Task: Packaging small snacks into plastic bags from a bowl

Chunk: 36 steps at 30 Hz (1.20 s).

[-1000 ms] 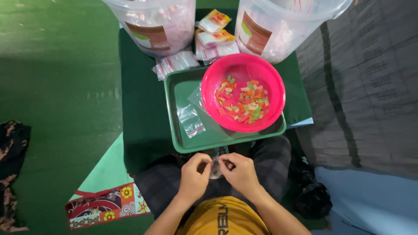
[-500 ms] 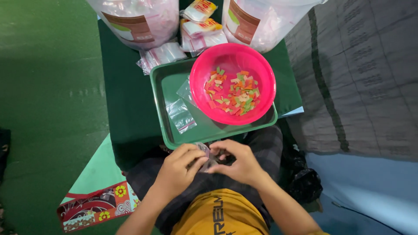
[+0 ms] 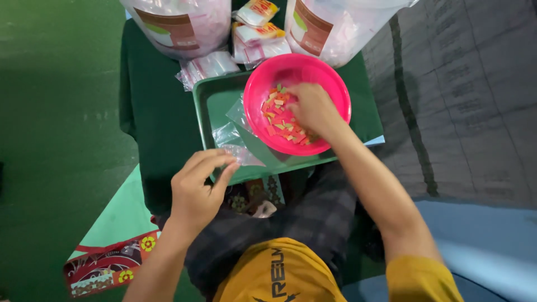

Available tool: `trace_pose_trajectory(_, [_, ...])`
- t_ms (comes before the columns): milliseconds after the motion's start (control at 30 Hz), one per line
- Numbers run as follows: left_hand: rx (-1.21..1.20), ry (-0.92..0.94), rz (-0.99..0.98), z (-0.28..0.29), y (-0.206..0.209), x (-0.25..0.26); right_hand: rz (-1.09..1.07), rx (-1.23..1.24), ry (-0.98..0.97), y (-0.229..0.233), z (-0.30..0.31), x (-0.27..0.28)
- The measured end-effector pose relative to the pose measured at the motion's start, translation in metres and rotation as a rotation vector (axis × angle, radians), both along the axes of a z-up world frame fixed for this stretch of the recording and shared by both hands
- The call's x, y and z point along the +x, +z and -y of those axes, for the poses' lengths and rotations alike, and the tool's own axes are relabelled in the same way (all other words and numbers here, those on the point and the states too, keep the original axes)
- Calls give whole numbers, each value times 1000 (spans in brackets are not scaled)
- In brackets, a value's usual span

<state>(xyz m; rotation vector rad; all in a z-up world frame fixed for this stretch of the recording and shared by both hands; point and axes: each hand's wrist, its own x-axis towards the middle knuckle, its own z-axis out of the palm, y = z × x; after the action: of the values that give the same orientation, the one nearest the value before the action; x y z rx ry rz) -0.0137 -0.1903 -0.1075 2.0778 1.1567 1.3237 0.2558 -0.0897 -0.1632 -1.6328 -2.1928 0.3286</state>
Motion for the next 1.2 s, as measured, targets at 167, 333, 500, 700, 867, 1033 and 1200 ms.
trace_pose_trajectory(167, [20,-34,0,-1,14,1,288,-214,-79,-28,-45,-2])
trace_pose_trajectory(333, [33,-54,-21,-5,12,-3,288,-284,-139,-23,-45,-13])
trace_pose_trajectory(500, [70,-93,-17,-19,13,0,235,-315,-153,-24,-43,-9])
trace_pose_trajectory(700, [148,-145,-24,-48,13,21,-4,-272,-206,-26,-39,7])
trace_pose_trajectory(867, [163,-171,-161,-81,-15,40,-615,-259,-293,18,-10,8])
trace_pose_trajectory(1033, [-242,-236,-300,-81,6,58,-996,-145,-199,50,20,-15])
trace_pose_trajectory(1200, [-327,-252,-397,-88,-3,72,-832,-20,-120,61,31,-26])
